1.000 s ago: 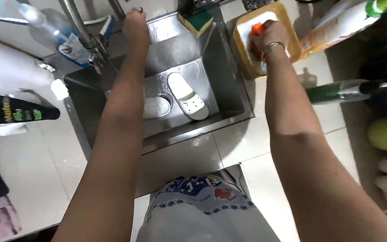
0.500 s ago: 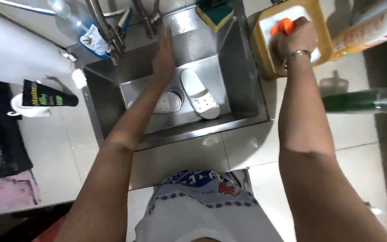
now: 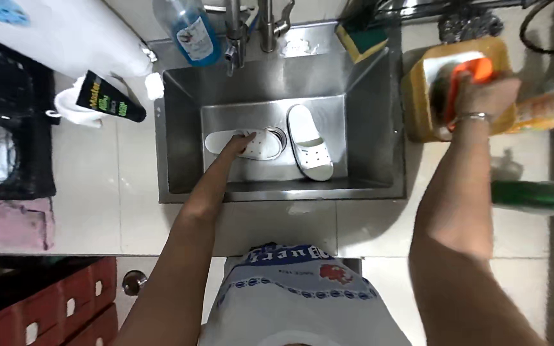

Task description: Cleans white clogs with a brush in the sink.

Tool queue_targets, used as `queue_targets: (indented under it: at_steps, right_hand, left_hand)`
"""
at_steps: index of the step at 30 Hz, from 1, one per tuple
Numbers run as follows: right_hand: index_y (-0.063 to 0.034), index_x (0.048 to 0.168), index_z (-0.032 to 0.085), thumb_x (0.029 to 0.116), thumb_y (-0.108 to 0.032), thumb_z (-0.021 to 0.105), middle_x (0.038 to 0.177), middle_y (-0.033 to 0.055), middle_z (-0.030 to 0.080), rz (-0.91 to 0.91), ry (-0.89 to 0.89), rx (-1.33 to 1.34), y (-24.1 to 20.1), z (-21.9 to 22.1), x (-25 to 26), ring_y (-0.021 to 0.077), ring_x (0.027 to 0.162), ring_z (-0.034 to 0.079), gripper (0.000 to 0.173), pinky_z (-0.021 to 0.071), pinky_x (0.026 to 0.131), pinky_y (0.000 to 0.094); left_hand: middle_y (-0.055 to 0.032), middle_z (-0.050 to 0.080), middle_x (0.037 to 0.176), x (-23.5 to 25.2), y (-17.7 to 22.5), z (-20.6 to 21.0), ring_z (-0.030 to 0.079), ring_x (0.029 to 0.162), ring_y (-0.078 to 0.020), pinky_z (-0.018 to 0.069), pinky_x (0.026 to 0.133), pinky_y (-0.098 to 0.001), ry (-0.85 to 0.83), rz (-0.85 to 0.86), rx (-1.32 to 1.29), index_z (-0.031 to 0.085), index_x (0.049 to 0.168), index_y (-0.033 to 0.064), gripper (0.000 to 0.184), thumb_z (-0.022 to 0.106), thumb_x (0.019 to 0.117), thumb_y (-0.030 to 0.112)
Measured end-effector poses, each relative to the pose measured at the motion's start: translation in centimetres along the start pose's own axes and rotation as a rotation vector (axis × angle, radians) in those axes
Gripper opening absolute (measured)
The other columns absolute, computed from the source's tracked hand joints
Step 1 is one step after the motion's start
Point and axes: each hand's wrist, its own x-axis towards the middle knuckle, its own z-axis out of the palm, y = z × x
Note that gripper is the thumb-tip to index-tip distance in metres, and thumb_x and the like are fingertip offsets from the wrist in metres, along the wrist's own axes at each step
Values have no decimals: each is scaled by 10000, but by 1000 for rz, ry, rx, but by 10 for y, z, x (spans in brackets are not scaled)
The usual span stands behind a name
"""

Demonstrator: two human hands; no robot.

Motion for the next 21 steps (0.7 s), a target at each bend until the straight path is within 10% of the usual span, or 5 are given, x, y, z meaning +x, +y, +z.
queue_targets:
  at_steps: [5, 11, 17, 21]
  right_hand:
    - [81, 1409, 509, 974, -376, 691, 1328, 253, 623, -320, 4, 250, -70, -8, -123, 278, 1241, 617, 657, 457, 1105, 381]
    - [-52, 1492, 427, 936, -308, 763, 1177, 252, 685, -395, -826, 157, -114, 180, -210, 388, 1036, 701, 698, 564, 908, 582]
    - [-102, 1474, 523, 1014, -470, 602, 1229, 249, 693, -547, -821, -166, -173, 320, -218, 446, 1157, 662, 595, 511, 970, 648]
    - [-90, 1476, 519, 1006, -462, 618, 1237, 254, 686, -611, -826, -123, -168, 320, -215, 441, 1145, 666, 607, 512, 967, 651]
  left_hand:
    - [-314, 500, 1464, 20, 3, 26, 486, 1387, -407, 391, 1158, -549, 158, -4, -165, 430, 1464, -100, 658, 620, 1036, 362]
    - [-314, 410, 1545, 32, 0, 30, 427, 1448, -377, 359, 1193, -503, 304, -30, -413, 275, 1551, -91, 664, 433, 1112, 382]
    - [-325, 379, 1568, 44, -17, 30, 404, 1468, -394, 325, 1218, -506, 285, 24, -410, 245, 1571, -86, 641, 358, 1132, 367]
    - [-314, 371, 1578, 41, -20, 24, 402, 1470, -386, 328, 1216, -507, 230, 6, -471, 228, 1589, -62, 640, 360, 1132, 367]
